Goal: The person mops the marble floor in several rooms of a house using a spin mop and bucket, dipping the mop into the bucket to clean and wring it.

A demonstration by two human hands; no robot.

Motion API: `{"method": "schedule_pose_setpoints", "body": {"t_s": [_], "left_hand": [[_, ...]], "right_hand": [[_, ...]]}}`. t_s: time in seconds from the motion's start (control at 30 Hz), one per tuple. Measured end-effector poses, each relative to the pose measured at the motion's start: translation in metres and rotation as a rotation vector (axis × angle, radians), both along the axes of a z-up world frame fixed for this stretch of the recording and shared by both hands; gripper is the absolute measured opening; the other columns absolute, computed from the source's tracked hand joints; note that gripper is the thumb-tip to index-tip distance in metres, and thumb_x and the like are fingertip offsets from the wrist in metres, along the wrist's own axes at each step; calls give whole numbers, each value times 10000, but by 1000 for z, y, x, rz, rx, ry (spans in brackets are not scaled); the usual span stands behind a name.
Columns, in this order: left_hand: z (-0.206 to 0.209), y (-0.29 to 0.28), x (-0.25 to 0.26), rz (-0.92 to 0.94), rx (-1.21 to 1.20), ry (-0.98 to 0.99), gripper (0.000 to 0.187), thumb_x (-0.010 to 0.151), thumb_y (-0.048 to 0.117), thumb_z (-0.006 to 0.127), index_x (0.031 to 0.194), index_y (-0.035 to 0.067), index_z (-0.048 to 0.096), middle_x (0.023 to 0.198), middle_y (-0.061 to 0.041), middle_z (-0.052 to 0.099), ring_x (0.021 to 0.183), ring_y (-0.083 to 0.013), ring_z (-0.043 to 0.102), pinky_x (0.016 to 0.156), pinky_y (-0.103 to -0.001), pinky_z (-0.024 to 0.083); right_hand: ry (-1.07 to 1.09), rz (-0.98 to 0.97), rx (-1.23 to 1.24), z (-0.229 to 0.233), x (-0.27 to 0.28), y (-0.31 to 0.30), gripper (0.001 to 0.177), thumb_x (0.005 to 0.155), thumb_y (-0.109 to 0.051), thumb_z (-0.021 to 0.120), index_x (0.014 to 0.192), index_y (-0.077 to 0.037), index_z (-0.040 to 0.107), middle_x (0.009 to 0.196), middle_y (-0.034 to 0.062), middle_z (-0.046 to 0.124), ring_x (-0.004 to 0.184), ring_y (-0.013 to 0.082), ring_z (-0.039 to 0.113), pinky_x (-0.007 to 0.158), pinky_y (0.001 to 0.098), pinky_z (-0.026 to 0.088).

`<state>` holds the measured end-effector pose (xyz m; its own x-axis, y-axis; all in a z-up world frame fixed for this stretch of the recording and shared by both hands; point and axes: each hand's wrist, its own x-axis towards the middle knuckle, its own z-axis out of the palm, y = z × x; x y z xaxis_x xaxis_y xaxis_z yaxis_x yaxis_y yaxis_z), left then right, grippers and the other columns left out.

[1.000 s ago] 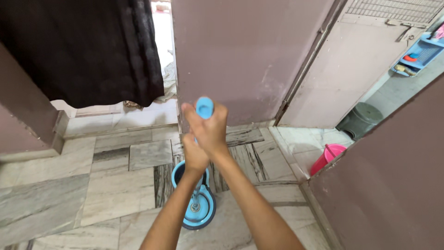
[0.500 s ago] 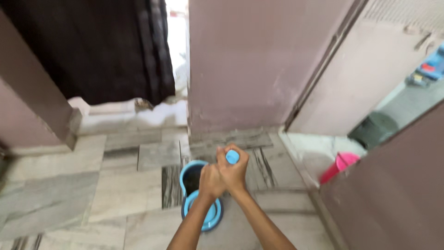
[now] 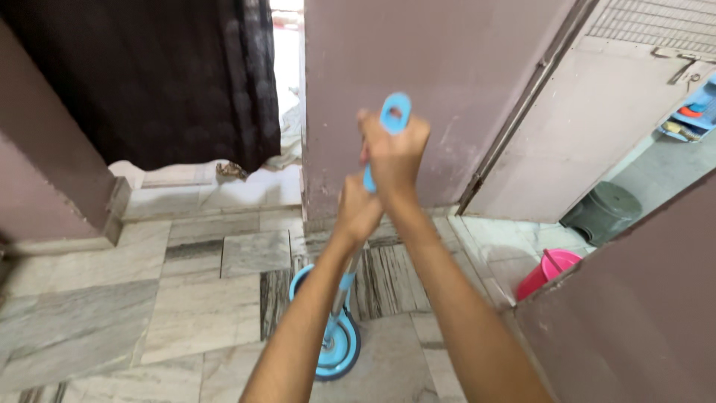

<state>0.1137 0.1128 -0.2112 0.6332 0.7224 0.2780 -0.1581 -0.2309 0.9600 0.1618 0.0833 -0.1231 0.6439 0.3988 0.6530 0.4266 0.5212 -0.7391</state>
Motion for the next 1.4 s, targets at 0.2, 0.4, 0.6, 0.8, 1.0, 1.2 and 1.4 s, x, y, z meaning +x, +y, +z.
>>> {"method": "schedule_pose_setpoints", "body": {"t_s": [0.2,0.4,0.6,0.8,1.0,1.2,1.4], "left_hand": [[-114,6,-22,51,8,50,411,783,364,719,1034,40,696,897,-116,774,873,-197,726,764,-414,562],[-191,-27,-80,14,330,639,432,816,336,702,1199,137,677,1141,-117,747,1181,-323,633,1035,-562,338],[0,32,-56,-68,108,-171,804,688,114,718,1461,-33,547,1211,-231,707,1077,-326,720,930,-458,540],[-4,-4,-70,-213,211,-252,509,860,96,696,1328,-43,552,1265,-111,646,1185,-174,606,1014,-344,481],[-114,-5,-37,-169,-12,-110,340,884,120,657,1186,-34,637,1088,-112,714,998,-181,635,863,-365,530],[-175,-25,-58,25,275,542,446,859,195,716,1277,67,627,1206,-135,704,1221,-307,577,1051,-564,307],[21,51,-32,-65,302,-145,807,808,174,680,1511,-51,355,1302,-179,621,1212,-270,610,1037,-388,493]], "right_hand": [[-21,-76,-129,-128,-20,1,304,870,-112,759,628,-73,579,556,-22,562,498,79,521,456,280,411],[-69,-79,-256,-200,-74,-45,240,837,-153,780,715,-38,609,648,18,629,597,121,594,552,314,488],[-94,-88,-233,-14,-45,-16,267,819,-127,775,628,-46,609,554,15,599,482,122,578,471,318,468],[-75,19,-64,-4,-69,-30,324,843,-100,762,601,-57,551,517,-11,532,437,97,512,425,290,415],[52,0,-139,-109,-39,-25,256,839,-117,763,671,-46,584,557,-19,544,484,87,515,441,298,416],[12,-72,-300,-208,-45,-38,227,821,-140,771,710,-40,600,641,10,620,600,92,577,558,309,485],[20,-104,-261,-1,-9,33,299,795,-196,786,927,-36,571,707,33,632,568,130,617,475,326,513]]}}
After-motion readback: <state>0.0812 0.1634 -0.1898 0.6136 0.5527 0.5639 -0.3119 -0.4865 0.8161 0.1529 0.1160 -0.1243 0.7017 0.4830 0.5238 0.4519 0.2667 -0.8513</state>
